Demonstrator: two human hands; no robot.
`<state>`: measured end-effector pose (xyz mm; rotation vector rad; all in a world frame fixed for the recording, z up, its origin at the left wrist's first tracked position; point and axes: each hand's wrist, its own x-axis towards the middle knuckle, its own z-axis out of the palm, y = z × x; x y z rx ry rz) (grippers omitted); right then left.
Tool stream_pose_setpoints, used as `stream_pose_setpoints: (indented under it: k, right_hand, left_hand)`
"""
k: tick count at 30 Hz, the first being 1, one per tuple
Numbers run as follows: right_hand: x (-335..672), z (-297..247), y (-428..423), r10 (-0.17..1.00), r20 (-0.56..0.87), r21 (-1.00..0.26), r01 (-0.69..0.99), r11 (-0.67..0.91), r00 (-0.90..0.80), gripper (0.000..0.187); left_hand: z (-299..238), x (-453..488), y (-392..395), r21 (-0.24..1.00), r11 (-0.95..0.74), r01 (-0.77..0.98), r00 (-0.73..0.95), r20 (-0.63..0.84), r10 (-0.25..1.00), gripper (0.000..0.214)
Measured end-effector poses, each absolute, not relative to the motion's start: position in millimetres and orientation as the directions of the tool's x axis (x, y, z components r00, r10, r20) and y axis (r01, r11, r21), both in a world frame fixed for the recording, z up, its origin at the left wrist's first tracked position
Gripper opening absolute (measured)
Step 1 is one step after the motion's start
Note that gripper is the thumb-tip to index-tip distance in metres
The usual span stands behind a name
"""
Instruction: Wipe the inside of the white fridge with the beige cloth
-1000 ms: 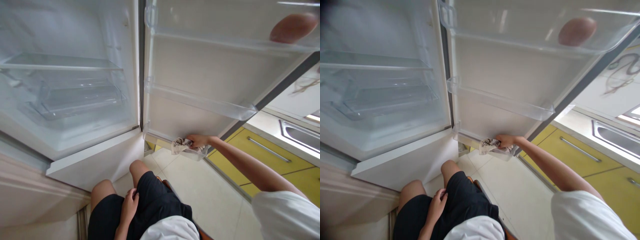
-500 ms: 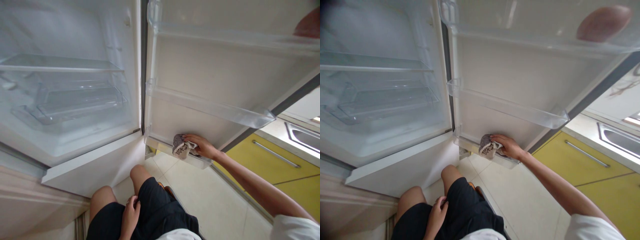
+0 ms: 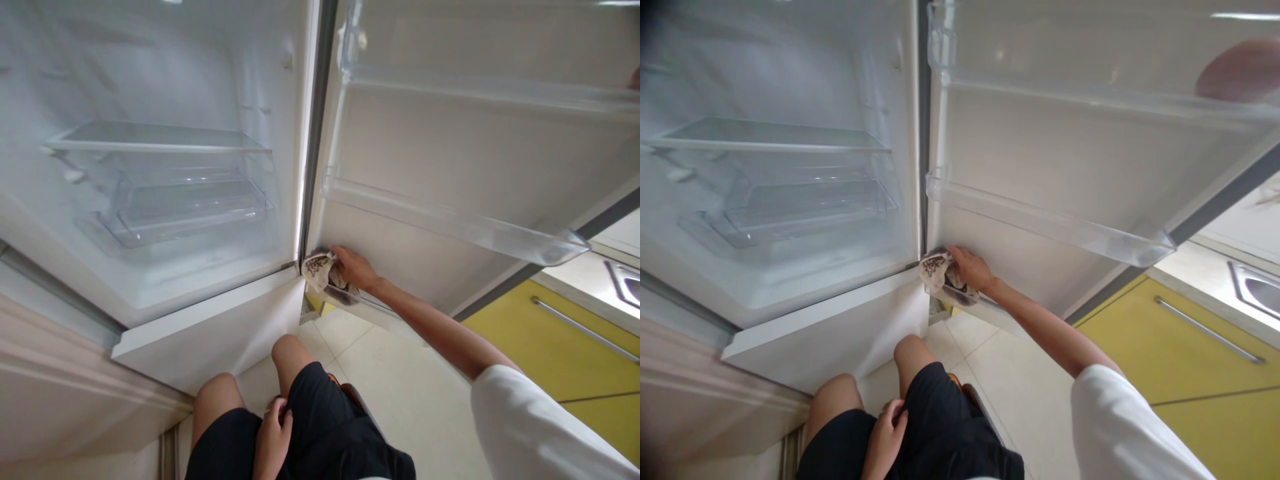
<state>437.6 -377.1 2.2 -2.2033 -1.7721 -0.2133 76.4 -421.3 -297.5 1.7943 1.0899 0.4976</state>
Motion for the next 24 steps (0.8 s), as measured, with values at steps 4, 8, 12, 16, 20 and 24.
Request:
stream_pose_setpoints:
  k: [4, 8, 12, 16, 20, 24]
  right_hand:
    - [424.6, 0.2, -369.7, 0.957, 0.253, 0.002, 0.989, -0.149, 0.144, 0.058]
    - [426.8, 2.6, -381.8, 0.964, 0.252, 0.119, 0.992, 0.053, -0.082, 0.044]
    - [431.7, 0.8, -387.0, 0.983, 0.177, 0.099, 0.994, 0.040, -0.057, 0.043]
    - [447.7, 2.4, -385.8, 0.992, 0.056, -0.002, 0.993, 0.115, -0.115, 0.054]
    - [461.2, 3.1, -389.1, 0.969, -0.103, 0.021, 0.973, 0.228, -0.225, 0.087]
    - [447.8, -7.1, -397.1, 0.981, -0.067, 0.122, 0.974, 0.192, -0.184, 0.090]
  left_hand:
    - [-301.7, 75.4, -422.3, 0.865, -0.175, 0.470, 0.518, -0.110, 0.848, 0.027]
    - [-304.3, 75.1, -421.0, 0.861, -0.177, 0.476, 0.529, -0.119, 0.840, 0.029]
    - [-304.2, 75.0, -419.2, 0.864, -0.176, 0.472, 0.539, -0.125, 0.833, 0.025]
    - [-302.5, 74.6, -419.6, 0.861, -0.155, 0.485, 0.535, -0.152, 0.831, 0.026]
    - [-299.5, 74.8, -420.2, 0.863, -0.137, 0.487, 0.540, -0.175, 0.823, 0.027]
    - [-297.0, 76.8, -417.3, 0.866, -0.116, 0.486, 0.549, -0.199, 0.812, 0.029]
